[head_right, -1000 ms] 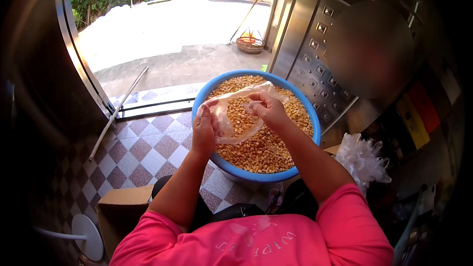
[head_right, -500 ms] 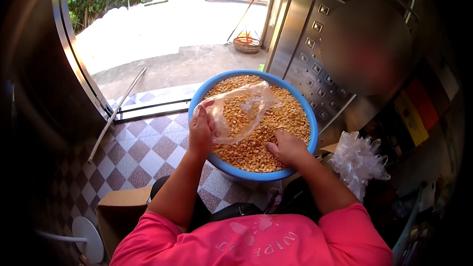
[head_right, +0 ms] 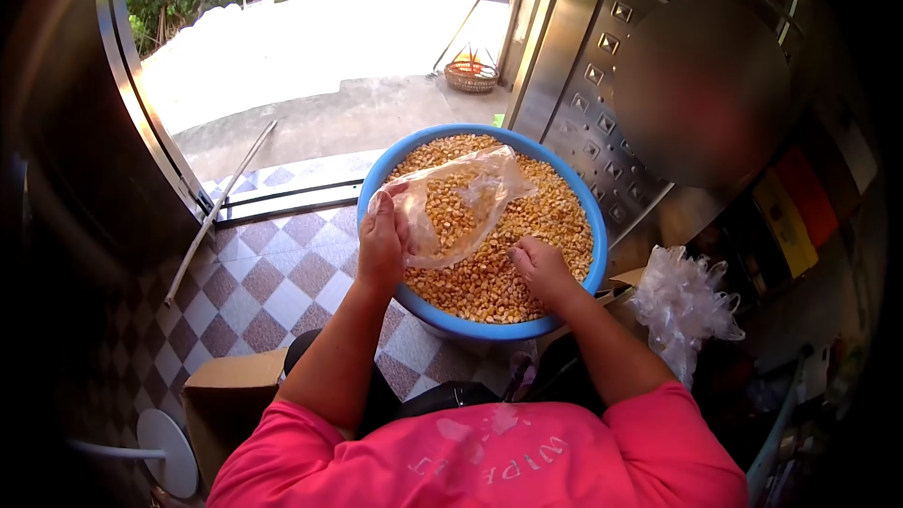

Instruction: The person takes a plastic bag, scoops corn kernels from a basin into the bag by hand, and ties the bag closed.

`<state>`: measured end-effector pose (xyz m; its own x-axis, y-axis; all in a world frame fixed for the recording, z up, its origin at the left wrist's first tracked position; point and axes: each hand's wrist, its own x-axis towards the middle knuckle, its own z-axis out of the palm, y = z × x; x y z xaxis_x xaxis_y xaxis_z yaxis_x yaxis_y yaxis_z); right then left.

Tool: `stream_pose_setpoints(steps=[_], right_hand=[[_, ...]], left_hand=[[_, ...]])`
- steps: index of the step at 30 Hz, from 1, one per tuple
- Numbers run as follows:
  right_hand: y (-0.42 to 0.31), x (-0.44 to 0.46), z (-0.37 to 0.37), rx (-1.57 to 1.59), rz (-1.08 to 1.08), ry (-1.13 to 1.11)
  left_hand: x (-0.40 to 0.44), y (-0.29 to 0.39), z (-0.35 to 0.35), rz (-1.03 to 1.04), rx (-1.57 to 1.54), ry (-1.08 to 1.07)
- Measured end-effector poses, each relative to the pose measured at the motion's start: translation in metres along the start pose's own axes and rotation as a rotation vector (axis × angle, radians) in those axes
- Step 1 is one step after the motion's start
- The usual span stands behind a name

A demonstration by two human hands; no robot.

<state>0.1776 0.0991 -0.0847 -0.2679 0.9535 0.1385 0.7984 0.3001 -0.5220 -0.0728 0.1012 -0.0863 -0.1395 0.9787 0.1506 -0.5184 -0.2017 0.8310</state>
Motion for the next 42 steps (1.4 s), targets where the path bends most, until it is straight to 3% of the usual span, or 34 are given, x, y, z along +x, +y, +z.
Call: stream_pose_setpoints(steps=[2,3,5,6,11,14,16,18,21,24,28,31,33,37,39,40,42], right_hand=[[0.007,0.007,-0.003,0.508,0.145,-0.152],[-0.004,0.009,-0.009,0.507,0.145,-0.152],[-0.032,0.013,-0.022,1.16,0.444,-0.34],[-0.036,0.019,-0.022,1.16,0.443,-0.34],[-0.043,0.062,-0.014,1.736,0.657,-0.626],[-0.056,0.086,-0.011,1.796,0.8,-0.449],[-0.06,0.091,-0.01,1.761,0.771,-0.375],[-0.076,0.09,-0.009,1.591,0.52,-0.081],[-0.065,0.098,-0.007,1.53,0.521,-0.016],[-0.054,0.104,-0.009,1.496,0.565,-0.121],[-0.058,0.097,-0.012,1.368,0.511,-0.097],[-0.055,0.088,-0.011,1.157,0.34,-0.201],[-0.055,0.079,-0.011,0.913,0.109,-0.071],[-0.046,0.052,-0.023,0.842,-0.002,-0.083],[-0.037,0.034,-0.022,0.396,-0.054,-0.087],[-0.036,0.025,-0.023,0.396,-0.056,-0.087],[-0.037,0.006,-0.025,-0.097,-0.305,-0.042]], left_hand=[[0.0,0.0,0.001,-0.007,-0.047,-0.012],[0.0,0.0,0.001,-0.007,-0.048,-0.012],[0.0,0.0,0.002,-0.022,-0.047,0.0],[0.0,0.0,0.002,-0.021,-0.047,0.0],[0.001,-0.001,0.001,-0.015,-0.007,0.003],[0.001,-0.001,0.0,-0.033,-0.037,-0.004],[0.002,-0.003,-0.002,-0.021,-0.026,-0.004],[0.003,-0.005,-0.002,-0.008,-0.016,-0.004],[0.003,-0.004,-0.001,-0.014,-0.016,0.004],[0.003,-0.004,-0.001,-0.027,-0.024,0.005],[0.003,-0.005,0.0,-0.018,-0.017,0.006],[0.002,-0.003,0.0,-0.019,-0.012,0.003],[0.002,-0.002,0.0,-0.019,-0.005,0.003],[0.001,-0.001,-0.001,-0.041,-0.01,-0.004],[0.0,-0.001,-0.001,-0.044,-0.009,-0.012],[0.0,-0.001,-0.001,-0.042,-0.013,-0.008],[0.0,-0.001,0.0,-0.04,-0.017,-0.004]])
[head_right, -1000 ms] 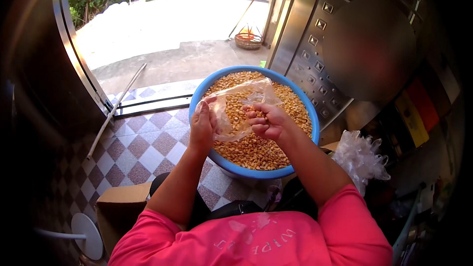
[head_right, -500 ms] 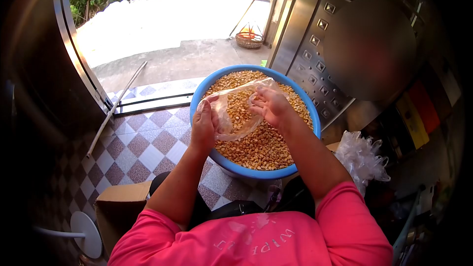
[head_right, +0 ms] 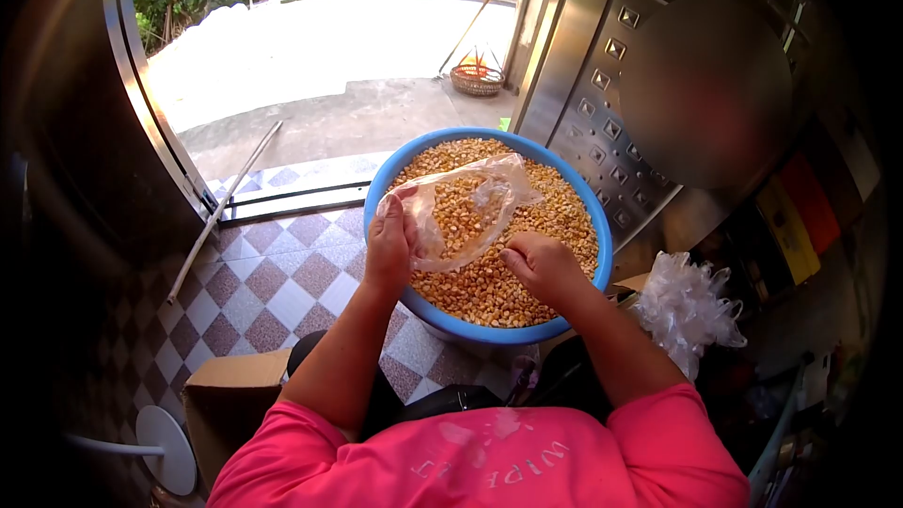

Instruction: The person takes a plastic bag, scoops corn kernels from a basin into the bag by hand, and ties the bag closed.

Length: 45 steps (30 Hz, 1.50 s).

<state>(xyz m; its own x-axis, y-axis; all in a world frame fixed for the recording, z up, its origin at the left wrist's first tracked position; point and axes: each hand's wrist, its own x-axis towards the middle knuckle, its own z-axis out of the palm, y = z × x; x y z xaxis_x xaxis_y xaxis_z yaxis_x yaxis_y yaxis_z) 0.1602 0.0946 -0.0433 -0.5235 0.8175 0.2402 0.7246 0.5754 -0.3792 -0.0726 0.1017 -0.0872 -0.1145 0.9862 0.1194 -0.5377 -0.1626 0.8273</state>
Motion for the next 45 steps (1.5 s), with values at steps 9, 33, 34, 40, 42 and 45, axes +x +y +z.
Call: stream_pose_setpoints(steps=[9,33,34,40,42,45], right_hand=[[-0.01,-0.035,0.015,-0.348,0.213,-0.132],[0.0,0.013,0.004,1.297,0.677,-0.055],[-0.005,0.02,0.004,1.463,0.718,-0.038],[-0.008,0.073,0.011,1.955,0.93,-0.231],[-0.013,0.086,0.013,2.002,0.799,-0.324],[-0.017,0.098,0.016,1.762,0.888,0.049]], left_hand=[[0.003,-0.005,-0.002,0.018,0.016,0.011],[0.005,-0.006,-0.001,0.029,-0.015,0.025],[0.004,-0.006,-0.001,0.032,-0.039,0.031],[0.003,-0.003,0.002,0.025,-0.023,0.046],[0.002,0.001,0.004,0.02,-0.049,0.057],[0.001,0.002,0.004,0.011,-0.039,0.049]])
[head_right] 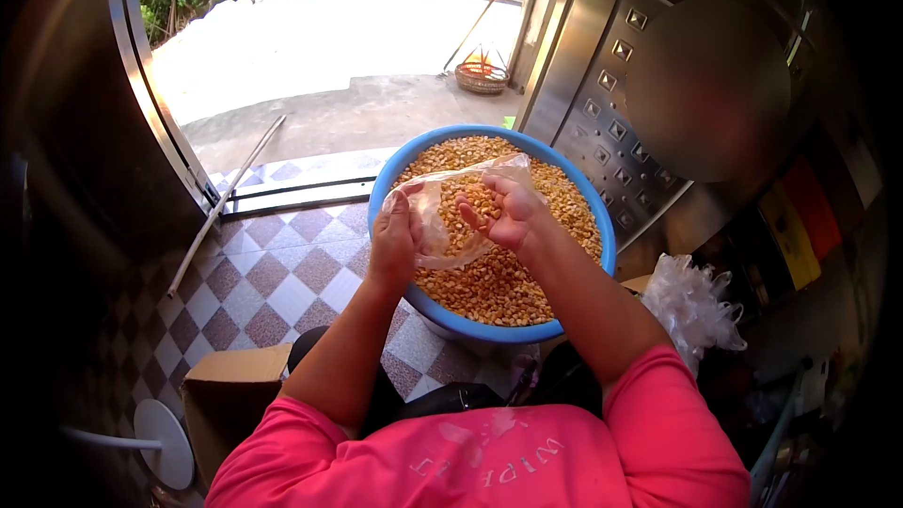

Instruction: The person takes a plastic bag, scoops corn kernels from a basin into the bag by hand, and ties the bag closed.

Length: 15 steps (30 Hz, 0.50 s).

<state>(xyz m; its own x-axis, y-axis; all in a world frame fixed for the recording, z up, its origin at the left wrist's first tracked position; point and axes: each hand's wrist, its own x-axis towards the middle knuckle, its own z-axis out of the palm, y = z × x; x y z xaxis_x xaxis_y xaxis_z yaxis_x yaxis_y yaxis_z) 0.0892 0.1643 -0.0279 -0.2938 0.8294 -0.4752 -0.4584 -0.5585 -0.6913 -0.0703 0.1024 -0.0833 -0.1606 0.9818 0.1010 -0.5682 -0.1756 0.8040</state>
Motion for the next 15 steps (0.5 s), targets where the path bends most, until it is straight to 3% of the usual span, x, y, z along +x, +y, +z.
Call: stream_pose_setpoints(steps=[9,15], right_hand=[[-0.008,-0.005,0.006,-0.141,-0.302,-0.048],[-0.017,0.003,-0.012,-0.321,-0.281,-0.078]], left_hand=[[0.001,-0.003,0.0,-0.006,-0.017,-0.008],[0.002,-0.004,-0.002,0.004,0.016,-0.014]])
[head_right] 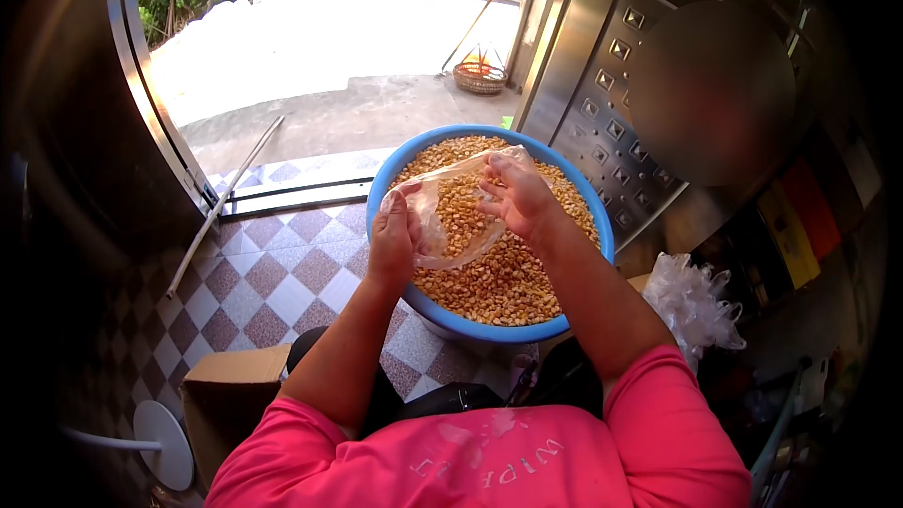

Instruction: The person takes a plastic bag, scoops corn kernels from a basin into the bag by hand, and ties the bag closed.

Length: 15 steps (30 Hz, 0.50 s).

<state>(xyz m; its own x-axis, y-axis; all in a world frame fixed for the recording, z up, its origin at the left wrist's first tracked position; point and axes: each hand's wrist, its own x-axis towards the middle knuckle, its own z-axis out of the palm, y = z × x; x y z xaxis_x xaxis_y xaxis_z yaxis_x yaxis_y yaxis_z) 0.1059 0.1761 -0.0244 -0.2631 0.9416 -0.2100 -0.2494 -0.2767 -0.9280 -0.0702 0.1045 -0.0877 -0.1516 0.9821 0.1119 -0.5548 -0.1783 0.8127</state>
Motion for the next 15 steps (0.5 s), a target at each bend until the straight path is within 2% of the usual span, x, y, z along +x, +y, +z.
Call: stream_pose_setpoints(steps=[4,6,7,9,13,15], right_hand=[[0.003,-0.013,0.006,-0.22,-0.009,0.016],[0.008,-0.014,0.001,-0.474,-0.136,-0.032],[0.01,-0.015,-0.002,-0.474,-0.136,-0.031],[0.012,-0.02,-0.006,-0.533,-0.291,-0.048],[0.004,-0.052,-0.022,-0.67,-0.279,-0.014],[0.008,-0.06,-0.041,-1.037,-0.367,0.104]], left_hand=[[0.001,-0.002,-0.002,0.005,0.011,-0.005],[0.001,-0.002,-0.002,0.008,0.015,-0.006],[0.0,0.0,-0.002,0.01,0.031,-0.003],[0.0,0.0,-0.002,0.013,0.048,0.0],[-0.001,0.002,-0.001,0.006,0.036,-0.009],[-0.002,0.003,0.0,0.001,0.046,-0.007]])
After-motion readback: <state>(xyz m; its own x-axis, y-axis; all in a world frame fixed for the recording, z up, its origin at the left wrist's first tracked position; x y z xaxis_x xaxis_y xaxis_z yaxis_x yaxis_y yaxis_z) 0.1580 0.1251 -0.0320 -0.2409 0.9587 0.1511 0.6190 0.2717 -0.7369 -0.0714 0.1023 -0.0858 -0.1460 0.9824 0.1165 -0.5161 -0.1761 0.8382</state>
